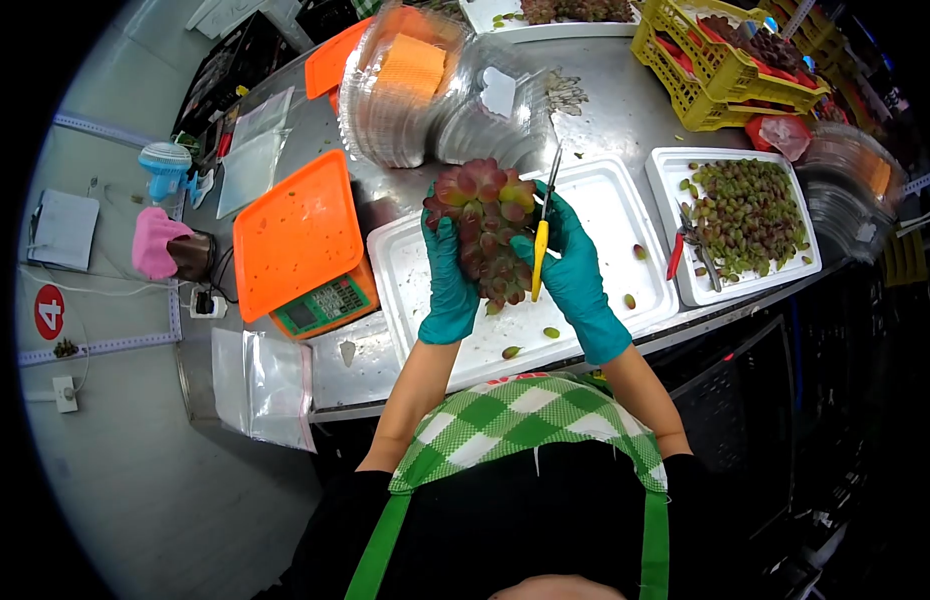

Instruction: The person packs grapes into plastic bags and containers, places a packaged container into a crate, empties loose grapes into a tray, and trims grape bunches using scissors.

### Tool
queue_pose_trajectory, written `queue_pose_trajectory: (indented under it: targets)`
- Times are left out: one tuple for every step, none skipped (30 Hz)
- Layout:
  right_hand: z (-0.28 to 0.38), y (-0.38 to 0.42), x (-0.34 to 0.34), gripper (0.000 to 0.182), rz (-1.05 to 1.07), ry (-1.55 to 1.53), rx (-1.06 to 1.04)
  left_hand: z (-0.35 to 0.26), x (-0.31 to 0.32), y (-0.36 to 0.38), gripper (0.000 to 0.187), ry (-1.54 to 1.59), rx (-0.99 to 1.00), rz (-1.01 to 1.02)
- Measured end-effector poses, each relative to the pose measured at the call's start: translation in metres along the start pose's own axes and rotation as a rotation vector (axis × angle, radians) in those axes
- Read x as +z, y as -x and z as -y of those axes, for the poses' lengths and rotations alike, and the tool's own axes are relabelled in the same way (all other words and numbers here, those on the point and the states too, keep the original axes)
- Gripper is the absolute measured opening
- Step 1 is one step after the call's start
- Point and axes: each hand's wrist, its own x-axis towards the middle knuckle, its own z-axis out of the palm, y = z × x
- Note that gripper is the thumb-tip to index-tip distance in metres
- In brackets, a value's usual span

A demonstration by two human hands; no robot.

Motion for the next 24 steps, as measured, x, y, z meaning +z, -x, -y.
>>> queue_pose_trajectory:
  targets:
    - [0.000,-0.001,-0.002,0.067,-0.042,0.006,-0.064,0.000,0.001,0.001,0.057,0.007,-0.027,0.020]
    - [-0.001,-0.001,-0.003,0.067,-0.085,0.011,-0.128,-0.001,0.002,0.004,0.057,0.013,-0.056,0.041]
    - [-0.002,-0.001,-0.006,0.067,-0.129,0.018,-0.191,-0.002,0.002,0.006,0.057,0.020,-0.085,0.062]
    - [0.012,-0.001,-0.008,0.067,-0.184,0.203,-0.305,-0.001,0.002,0.007,0.058,0.033,-0.099,0.063]
    - [0.024,-0.002,-0.010,0.065,-0.190,0.297,-0.365,0.000,0.001,0.008,0.059,0.047,-0.113,0.065]
    - [0.033,-0.004,-0.013,0.064,-0.195,0.391,-0.425,0.001,-0.001,0.009,0.060,0.060,-0.126,0.067]
    - [0.041,-0.005,-0.014,0.063,-0.133,0.459,-0.425,0.005,-0.004,0.009,0.061,0.044,-0.121,0.063]
    - [0.046,-0.006,-0.014,0.061,-0.071,0.526,-0.424,0.009,-0.009,0.009,0.061,0.028,-0.116,0.059]
    - [0.048,-0.006,-0.014,0.056,-0.037,0.533,-0.416,0.012,-0.013,0.010,0.062,0.011,-0.111,0.056]
    - [0.048,-0.006,-0.015,0.055,-0.011,0.520,-0.400,0.012,-0.015,0.011,0.062,-0.013,-0.110,0.052]
    - [0.048,-0.007,-0.016,0.053,0.015,0.507,-0.385,0.012,-0.017,0.013,0.063,-0.036,-0.109,0.048]
    - [0.048,-0.008,-0.018,0.052,0.044,0.494,-0.369,0.012,-0.018,0.014,0.063,-0.059,-0.106,0.042]
    - [0.050,-0.008,-0.020,0.048,0.085,0.502,-0.265,0.010,-0.016,0.015,0.063,-0.078,-0.107,0.024]
    - [0.049,-0.008,-0.020,0.047,0.078,0.472,-0.221,0.009,-0.017,0.015,0.063,-0.126,-0.081,0.039]
    - [0.047,-0.008,-0.020,0.046,0.070,0.443,-0.177,0.009,-0.019,0.016,0.062,-0.173,-0.054,0.053]
    - [0.046,-0.008,-0.020,0.045,0.063,0.414,-0.133,0.009,-0.020,0.016,0.062,-0.220,-0.028,0.068]
    - [0.046,-0.007,-0.019,0.044,0.063,0.428,-0.128,0.010,-0.023,0.016,0.062,-0.210,-0.034,0.059]
    - [0.046,-0.005,-0.017,0.043,0.063,0.442,-0.125,0.012,-0.026,0.016,0.062,-0.199,-0.039,0.049]
    - [0.046,-0.004,-0.015,0.042,0.064,0.457,-0.121,0.014,-0.030,0.017,0.063,-0.188,-0.044,0.039]
    - [0.045,-0.002,-0.014,0.042,0.057,0.427,-0.115,0.016,-0.034,0.017,0.063,-0.173,-0.060,0.027]
    - [0.044,-0.001,-0.012,0.041,0.050,0.397,-0.109,0.019,-0.037,0.018,0.063,-0.159,-0.076,0.015]
    - [0.041,-0.001,-0.011,0.041,0.043,0.367,-0.103,0.017,-0.035,0.019,0.064,-0.145,-0.092,0.002]
    - [0.035,-0.002,-0.011,0.040,0.051,0.295,-0.098,0.015,-0.032,0.022,0.064,-0.111,-0.141,-0.009]
    - [0.030,-0.003,-0.012,0.040,0.057,0.194,-0.044,0.012,-0.027,0.027,0.064,-0.076,-0.190,-0.021]
